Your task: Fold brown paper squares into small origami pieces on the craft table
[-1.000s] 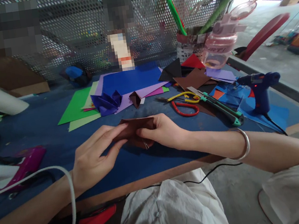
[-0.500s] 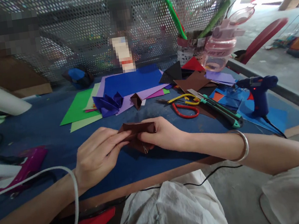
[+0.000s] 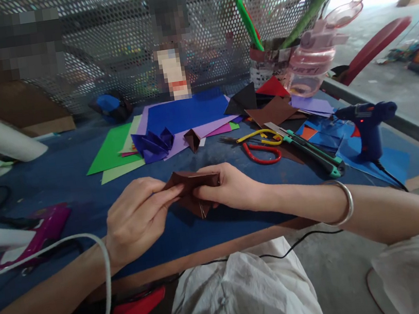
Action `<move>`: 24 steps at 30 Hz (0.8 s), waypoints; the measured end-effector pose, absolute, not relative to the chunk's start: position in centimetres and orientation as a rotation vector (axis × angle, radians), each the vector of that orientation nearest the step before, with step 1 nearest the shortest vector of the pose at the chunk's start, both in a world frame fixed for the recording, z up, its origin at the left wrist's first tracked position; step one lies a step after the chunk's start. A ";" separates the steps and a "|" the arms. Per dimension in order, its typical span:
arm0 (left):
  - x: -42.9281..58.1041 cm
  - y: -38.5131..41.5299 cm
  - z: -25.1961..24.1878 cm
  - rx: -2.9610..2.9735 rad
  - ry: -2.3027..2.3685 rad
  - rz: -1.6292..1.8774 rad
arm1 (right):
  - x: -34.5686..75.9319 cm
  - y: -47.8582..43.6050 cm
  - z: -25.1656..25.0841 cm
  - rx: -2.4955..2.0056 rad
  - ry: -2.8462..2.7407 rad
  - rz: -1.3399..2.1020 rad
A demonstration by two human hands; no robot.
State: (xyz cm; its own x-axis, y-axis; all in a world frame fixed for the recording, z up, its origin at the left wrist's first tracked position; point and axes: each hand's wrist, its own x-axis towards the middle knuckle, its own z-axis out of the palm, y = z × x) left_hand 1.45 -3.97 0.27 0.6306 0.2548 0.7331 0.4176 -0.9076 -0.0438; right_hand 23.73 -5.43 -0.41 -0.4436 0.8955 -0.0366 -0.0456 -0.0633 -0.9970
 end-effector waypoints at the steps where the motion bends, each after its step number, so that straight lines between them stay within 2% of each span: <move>1: 1.5 -3.9 0.3 -2.651 -0.568 -1.147 | 23.7 -5.5 -0.4 -0.938 -1.466 1.607; 24: 1.5 -4.1 0.2 -2.789 -0.720 -1.212 | 24.0 -5.4 -0.2 -0.871 -1.533 1.569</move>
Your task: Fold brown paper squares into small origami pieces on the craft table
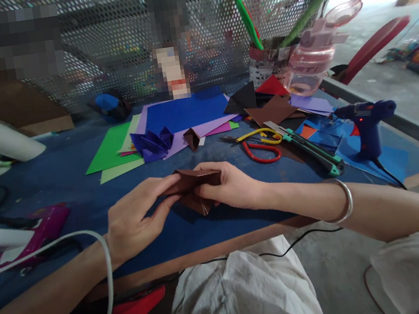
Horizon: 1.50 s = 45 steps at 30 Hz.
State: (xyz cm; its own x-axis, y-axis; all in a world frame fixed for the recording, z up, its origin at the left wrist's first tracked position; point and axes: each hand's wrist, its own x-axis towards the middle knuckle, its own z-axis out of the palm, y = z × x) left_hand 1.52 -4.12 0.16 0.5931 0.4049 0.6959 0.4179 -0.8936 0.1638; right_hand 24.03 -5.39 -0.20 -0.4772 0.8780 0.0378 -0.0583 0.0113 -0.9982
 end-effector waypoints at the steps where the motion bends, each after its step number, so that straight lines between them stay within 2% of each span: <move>1: 1.5 -4.2 0.2 -2.778 -0.728 -1.218 | 24.0 -5.4 -0.3 -0.858 -1.522 1.577; 13: 1.2 -3.8 0.0 -2.773 -0.785 -1.154 | 23.6 -5.8 -0.2 -0.944 -1.550 1.461; 18: 1.2 -4.0 -0.4 -2.874 -0.825 -1.103 | 23.8 -5.4 -0.5 -0.988 -1.623 1.193; 25: 1.5 -4.0 -0.4 -2.986 -1.298 -1.553 | 23.9 -5.3 -0.7 -1.024 -1.650 1.100; 30: 1.6 -3.6 0.4 -3.001 -1.432 -1.570 | 23.8 -5.5 -0.5 -1.032 -1.624 1.128; 36: 1.5 -3.8 0.6 -3.006 -1.262 -1.464 | 24.0 -5.6 -0.5 -1.041 -1.698 0.962; 45: 1.7 -4.5 0.5 -2.951 -0.953 -1.417 | 24.2 -5.2 -0.6 -1.059 -1.782 0.952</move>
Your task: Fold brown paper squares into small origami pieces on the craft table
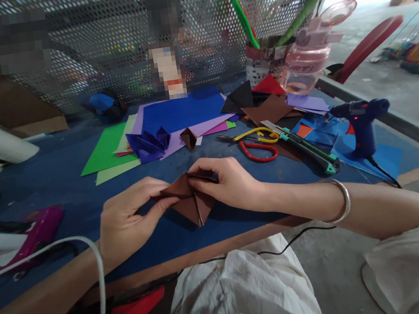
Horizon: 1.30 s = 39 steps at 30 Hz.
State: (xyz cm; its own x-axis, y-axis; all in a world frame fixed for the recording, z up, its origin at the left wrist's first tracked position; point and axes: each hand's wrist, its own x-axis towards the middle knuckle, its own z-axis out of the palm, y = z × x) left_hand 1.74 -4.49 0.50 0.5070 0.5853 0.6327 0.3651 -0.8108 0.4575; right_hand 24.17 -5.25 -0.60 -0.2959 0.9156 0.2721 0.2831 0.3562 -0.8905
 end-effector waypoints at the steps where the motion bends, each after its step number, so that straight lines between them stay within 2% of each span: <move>1: 1.7 -4.6 0.3 2.488 0.819 1.208 | 24.2 -5.2 -0.6 -1.066 -1.796 0.962; 4: 1.5 -4.8 0.0 2.498 0.877 1.191 | 24.2 -5.3 -0.6 -1.060 -1.831 0.988; 8: 1.5 -4.6 0.4 2.595 0.720 1.049 | 24.3 -5.3 -0.7 -1.033 -1.893 0.939; 16: 1.9 -4.3 0.9 2.464 0.687 1.128 | 24.2 -5.4 -0.7 -1.061 -1.906 0.935; 29: 1.8 -4.1 0.8 2.544 0.896 1.434 | 23.7 -5.3 -0.6 -0.943 -1.496 1.471; 32: 1.8 -4.2 0.7 2.597 0.864 1.430 | 23.7 -5.2 -0.7 -0.971 -1.529 1.400; 39: 1.6 -4.5 0.4 2.683 0.686 1.157 | 24.1 -5.4 -1.7 -1.063 -1.801 1.060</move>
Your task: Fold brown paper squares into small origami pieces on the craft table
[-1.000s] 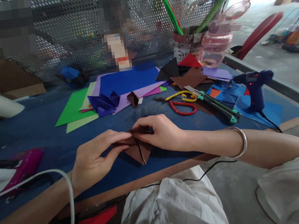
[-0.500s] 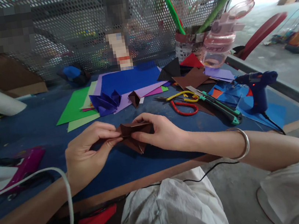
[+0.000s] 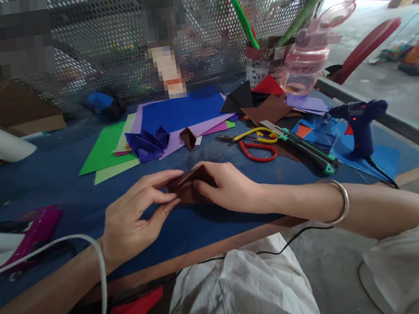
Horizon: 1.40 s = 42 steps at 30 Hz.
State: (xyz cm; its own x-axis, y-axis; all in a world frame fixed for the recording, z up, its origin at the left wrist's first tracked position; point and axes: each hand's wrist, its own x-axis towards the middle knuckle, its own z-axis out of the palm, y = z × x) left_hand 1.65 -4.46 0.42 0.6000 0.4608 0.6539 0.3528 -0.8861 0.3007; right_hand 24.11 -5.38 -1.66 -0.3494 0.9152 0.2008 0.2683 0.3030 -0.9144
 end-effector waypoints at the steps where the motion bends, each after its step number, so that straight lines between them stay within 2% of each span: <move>1: 1.6 -4.5 0.4 2.680 0.689 1.161 | 24.1 -5.4 -1.7 -1.067 -1.826 1.040; 11: 1.6 -4.6 0.3 2.514 0.922 1.209 | 24.1 -6.3 -0.6 -1.097 -2.080 0.860; 16: 1.6 -4.4 0.0 2.412 1.066 1.242 | 23.9 -6.5 -0.7 -1.096 -2.036 0.985; 22: 1.9 -4.2 0.9 2.593 0.960 1.152 | 23.9 -6.2 -0.8 -1.074 -1.982 0.878; 28: 1.8 -4.4 0.8 2.524 1.053 1.083 | 24.0 -5.8 -1.0 -1.008 -1.975 0.680; 38: 2.2 -5.0 0.2 2.496 0.944 0.953 | 24.3 -6.1 -1.1 -0.952 -2.133 0.429; 42: 2.2 -5.1 0.5 2.509 0.965 0.932 | 24.0 -6.7 -0.9 -0.962 -2.053 0.517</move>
